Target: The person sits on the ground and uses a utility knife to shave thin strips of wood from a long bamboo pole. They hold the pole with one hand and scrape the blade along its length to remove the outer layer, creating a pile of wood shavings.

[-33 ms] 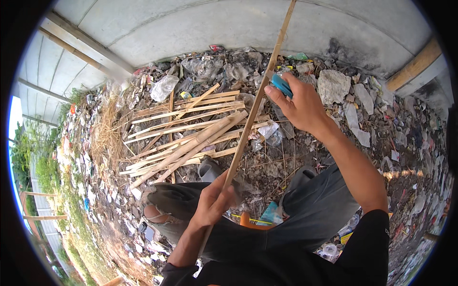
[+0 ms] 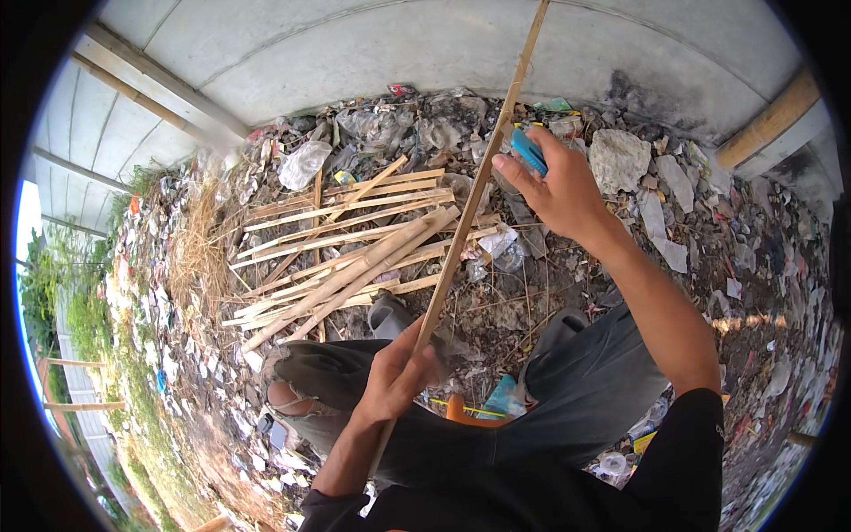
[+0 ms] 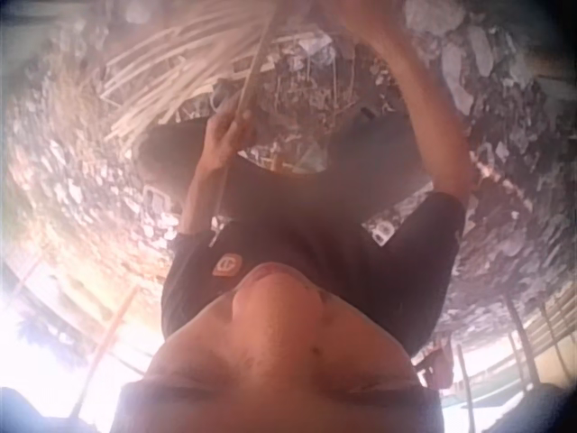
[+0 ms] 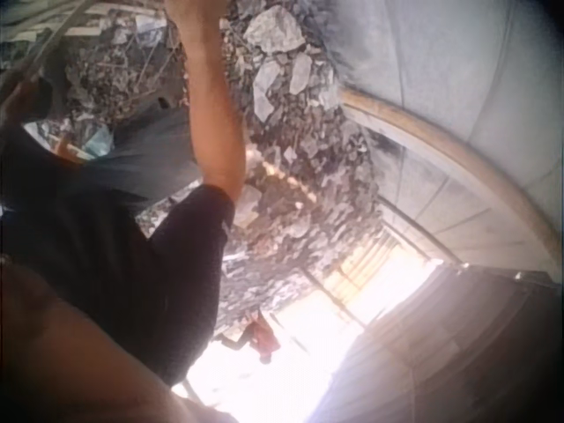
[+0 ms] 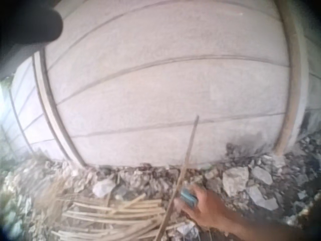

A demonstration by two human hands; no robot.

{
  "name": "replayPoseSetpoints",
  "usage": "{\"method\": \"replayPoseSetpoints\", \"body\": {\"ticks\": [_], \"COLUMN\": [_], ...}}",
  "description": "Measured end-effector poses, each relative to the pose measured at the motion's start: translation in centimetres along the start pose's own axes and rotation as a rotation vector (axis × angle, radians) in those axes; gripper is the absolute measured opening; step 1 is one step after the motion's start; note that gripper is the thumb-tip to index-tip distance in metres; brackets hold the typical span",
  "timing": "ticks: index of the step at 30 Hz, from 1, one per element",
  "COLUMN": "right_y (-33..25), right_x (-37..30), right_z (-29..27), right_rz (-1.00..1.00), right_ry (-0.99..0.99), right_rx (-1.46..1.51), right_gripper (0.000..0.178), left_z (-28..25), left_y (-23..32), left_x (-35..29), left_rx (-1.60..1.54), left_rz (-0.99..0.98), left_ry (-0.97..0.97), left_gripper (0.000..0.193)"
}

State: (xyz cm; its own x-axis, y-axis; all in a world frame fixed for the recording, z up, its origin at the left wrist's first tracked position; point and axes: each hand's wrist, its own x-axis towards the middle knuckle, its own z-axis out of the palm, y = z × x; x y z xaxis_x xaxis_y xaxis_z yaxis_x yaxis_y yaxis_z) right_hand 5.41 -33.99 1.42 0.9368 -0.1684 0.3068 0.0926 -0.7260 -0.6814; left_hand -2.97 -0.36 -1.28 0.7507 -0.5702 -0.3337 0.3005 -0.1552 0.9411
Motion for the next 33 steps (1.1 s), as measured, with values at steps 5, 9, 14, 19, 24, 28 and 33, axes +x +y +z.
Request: {"method": "replayPoseSetpoints", "body": {"ticks": [5, 9, 14, 19, 24, 28, 33], "right_y": [3.0, 4.7, 6.3, 8.4, 9.0, 8.3, 9.7], "right_x": [2.3, 3.2, 4.3, 5.6, 6.3, 5.3, 6.0], "right_z": [-1.3, -1.9, -2.1, -2.8, -6.3, -6.0, -4.8], "right_rz": [-0.021, -0.021, -0.019, -0.054, 0.121, 0.179, 0.207], "right_ry": [0.213, 0.247, 0.307, 0.461, 0.588, 0.415, 0.332], "right_rx": [0.027, 0.022, -0.006, 0.036, -0.092, -0.112, -0.078], "right_gripper": [0.055, 0.051, 0.039, 0.028, 0.035, 0.048, 0.041], "left_z": [0.2, 0.5, 0.0, 0.4, 0.7, 0.6, 0.8], "left_y": [-0.1, 0.0, -0.4, 0.3, 0.7, 0.5, 0.2], "left_x": [-0.2, -0.1, -0.4, -0.3, -0.3, -0.4, -0.1], "left_rx": [0.035, 0.059, 0.110, 0.137, 0.117, 0.127, 0.253], "left_rz": [-0.004, -0.015, -0.056, -0.062, -0.031, -0.064, 0.013], "left_ry": [-0.032, -0.057, -0.115, -0.129, -0.121, -0.125, -0.091], "left_gripper": [0.055, 0.056, 0.056, 0.055, 0.054, 0.054, 0.054]}}
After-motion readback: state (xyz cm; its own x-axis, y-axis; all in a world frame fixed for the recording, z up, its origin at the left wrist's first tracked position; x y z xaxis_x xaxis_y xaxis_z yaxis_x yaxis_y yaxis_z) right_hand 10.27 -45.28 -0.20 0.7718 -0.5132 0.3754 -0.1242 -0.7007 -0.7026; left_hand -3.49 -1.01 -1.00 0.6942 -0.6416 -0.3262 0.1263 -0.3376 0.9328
